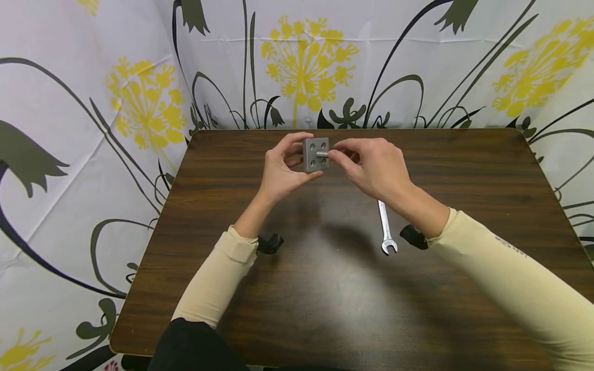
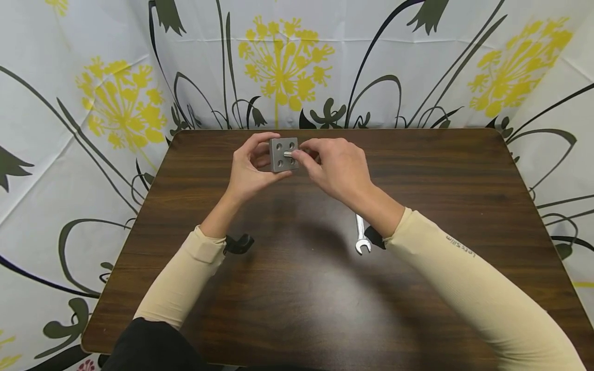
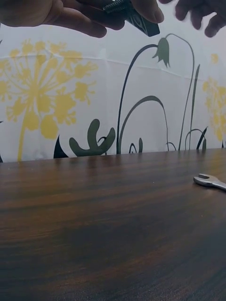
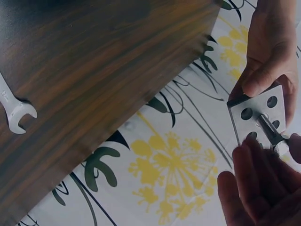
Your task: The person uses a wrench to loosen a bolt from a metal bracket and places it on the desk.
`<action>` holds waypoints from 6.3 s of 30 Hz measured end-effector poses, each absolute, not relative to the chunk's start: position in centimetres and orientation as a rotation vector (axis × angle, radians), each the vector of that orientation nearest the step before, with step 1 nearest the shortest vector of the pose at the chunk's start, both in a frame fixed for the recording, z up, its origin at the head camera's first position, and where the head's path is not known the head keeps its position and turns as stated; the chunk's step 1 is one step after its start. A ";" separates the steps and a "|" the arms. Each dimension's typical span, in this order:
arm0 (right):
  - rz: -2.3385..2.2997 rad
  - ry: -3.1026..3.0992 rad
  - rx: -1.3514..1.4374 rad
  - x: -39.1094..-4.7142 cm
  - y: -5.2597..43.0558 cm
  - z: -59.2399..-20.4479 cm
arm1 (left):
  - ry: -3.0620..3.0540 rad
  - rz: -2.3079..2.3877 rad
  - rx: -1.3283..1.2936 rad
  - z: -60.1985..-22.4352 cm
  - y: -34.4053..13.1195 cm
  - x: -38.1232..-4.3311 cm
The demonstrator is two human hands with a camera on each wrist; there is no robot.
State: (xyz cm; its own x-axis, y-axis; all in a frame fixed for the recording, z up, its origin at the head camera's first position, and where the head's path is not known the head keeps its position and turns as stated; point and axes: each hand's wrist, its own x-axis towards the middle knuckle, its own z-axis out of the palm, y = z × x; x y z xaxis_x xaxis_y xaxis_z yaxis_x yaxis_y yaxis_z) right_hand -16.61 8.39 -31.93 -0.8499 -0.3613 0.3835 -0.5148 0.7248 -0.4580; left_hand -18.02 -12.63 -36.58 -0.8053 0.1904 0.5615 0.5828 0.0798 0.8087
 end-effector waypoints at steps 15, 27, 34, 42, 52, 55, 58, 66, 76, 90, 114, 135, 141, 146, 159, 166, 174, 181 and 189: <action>0.828 -2.668 0.718 -16.8 8.5 -32.0 | -2.066 -1.768 -0.760 -36.5 -12.6 -18.0; 0.848 -2.662 0.700 -16.7 8.6 -31.8 | -2.064 -1.758 -0.766 -36.5 -12.6 -18.1; 0.817 -2.604 0.792 -16.9 8.7 -31.9 | -2.074 -1.764 -0.750 -36.4 -12.7 -18.1; 0.825 -2.647 0.736 -16.9 8.7 -32.0 | -2.064 -1.781 -0.754 -36.4 -12.5 -18.1; 0.842 -2.631 0.639 -16.8 8.6 -32.2 | -2.055 -1.772 -0.758 -36.5 -12.5 -18.0; 0.826 -2.604 0.710 -16.8 8.7 -32.2 | -2.053 -1.770 -0.762 -36.5 -12.6 -18.0; 0.799 -2.539 0.809 -16.7 8.7 -32.3 | -2.060 -1.763 -0.759 -36.5 -12.6 -18.0; 0.810 -2.614 0.666 -16.7 8.2 -32.2 | -2.060 -1.744 -0.747 -36.4 -12.8 -17.9; 0.774 -2.565 0.733 -16.9 8.5 -32.3 | -2.070 -1.772 -0.711 -36.5 -12.7 -18.0; 0.867 -2.647 0.664 -17.0 8.6 -31.9 | -2.051 -1.794 -0.701 -36.3 -12.6 -18.1; 0.947 -2.625 0.660 -17.0 8.9 -32.2 | -2.072 -1.773 -0.713 -36.3 -12.6 -18.2; 0.904 -2.620 0.679 -16.6 8.4 -32.2 | -2.068 -1.761 -0.714 -36.5 -12.9 -18.0; 0.928 -2.645 0.608 -16.5 8.3 -32.5 | -2.067 -1.759 -0.721 -36.6 -12.8 -18.0; 0.894 -2.565 0.698 -16.5 8.4 -32.7 | -2.060 -1.771 -0.716 -36.6 -12.8 -18.0; 0.880 -2.569 0.725 -16.6 8.6 -32.7 | -2.040 -1.792 -0.712 -36.7 -12.9 -18.1; 0.959 -2.621 0.605 -16.7 8.4 -32.7 | -2.037 -1.788 -0.717 -36.6 -12.9 -18.1; 0.893 -2.590 0.702 -16.7 8.6 -32.6 | -2.042 -1.793 -0.707 -36.7 -12.9 -18.1; 0.917 -2.652 0.647 -16.8 8.6 -32.6 | -2.044 -1.784 -0.711 -36.5 -12.8 -18.1; 0.932 -2.634 0.649 -16.9 8.6 -32.6 | -2.037 -1.777 -0.706 -36.4 -12.8 -18.1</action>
